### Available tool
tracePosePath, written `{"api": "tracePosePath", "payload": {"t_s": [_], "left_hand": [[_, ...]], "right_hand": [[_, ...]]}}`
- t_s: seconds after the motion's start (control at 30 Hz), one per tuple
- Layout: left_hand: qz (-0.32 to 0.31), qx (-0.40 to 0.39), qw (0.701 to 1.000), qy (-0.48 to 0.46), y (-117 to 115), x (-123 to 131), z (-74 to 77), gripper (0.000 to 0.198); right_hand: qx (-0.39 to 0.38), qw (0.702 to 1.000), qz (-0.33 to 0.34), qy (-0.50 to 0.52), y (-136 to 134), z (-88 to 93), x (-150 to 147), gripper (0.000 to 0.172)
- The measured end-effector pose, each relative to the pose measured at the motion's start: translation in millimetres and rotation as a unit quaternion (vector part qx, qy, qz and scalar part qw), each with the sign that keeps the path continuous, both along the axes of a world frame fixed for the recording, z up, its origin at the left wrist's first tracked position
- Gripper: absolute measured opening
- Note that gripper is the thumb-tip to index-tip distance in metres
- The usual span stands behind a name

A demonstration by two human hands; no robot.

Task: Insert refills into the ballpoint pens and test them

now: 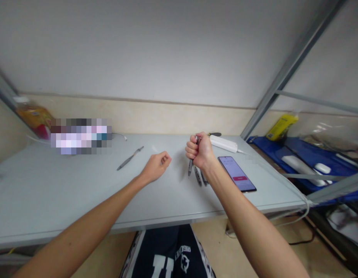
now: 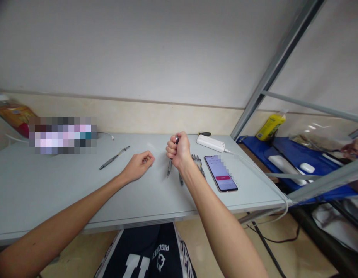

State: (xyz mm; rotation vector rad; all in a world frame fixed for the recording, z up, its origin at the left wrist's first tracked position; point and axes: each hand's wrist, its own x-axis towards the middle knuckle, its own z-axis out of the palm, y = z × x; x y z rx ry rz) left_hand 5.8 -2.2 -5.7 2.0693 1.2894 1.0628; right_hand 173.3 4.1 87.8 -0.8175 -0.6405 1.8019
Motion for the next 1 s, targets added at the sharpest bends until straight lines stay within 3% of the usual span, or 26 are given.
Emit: {"api": "tracePosePath", "payload": {"t_s": [0.4, 0.53, 0.67, 0.77, 0.9, 1.0], "left_hand": [[-0.004, 0.001, 1.000, -0.007, -1, 1, 1.8, 0.019], [-0.007, 0.003, 1.000, -0.009, -1, 1, 2.0, 0.018], [-0.008, 0.004, 1.000, -0.003, -1, 1, 2.1, 0.018], [-0.012, 0.004, 1.000, 0.004, -1, 1, 2.3, 0.017], [-0.014, 0.003, 1.000, 0.016, -1, 0, 2.5, 0.018], [-0.008, 0.003, 1.000, 0.027, -2, 0, 2.9, 0.018]], "right_hand": [[0.000, 0.999, 0.016, -0.030, 0, -7.2, -6, 0.033], [0.001, 0.996, 0.003, -0.093, 1, -21.3, -13, 0.019], [0.078, 0.974, 0.000, -0.211, 2, -43.8, -19, 0.008], [0.154, 0.927, -0.017, -0.342, 3, -57.4, -20, 0.008], [0.257, 0.807, -0.066, -0.528, 3, -64.9, -16, 0.011], [0.296, 0.741, -0.112, -0.592, -1, -66.9, -14, 0.015]]}}
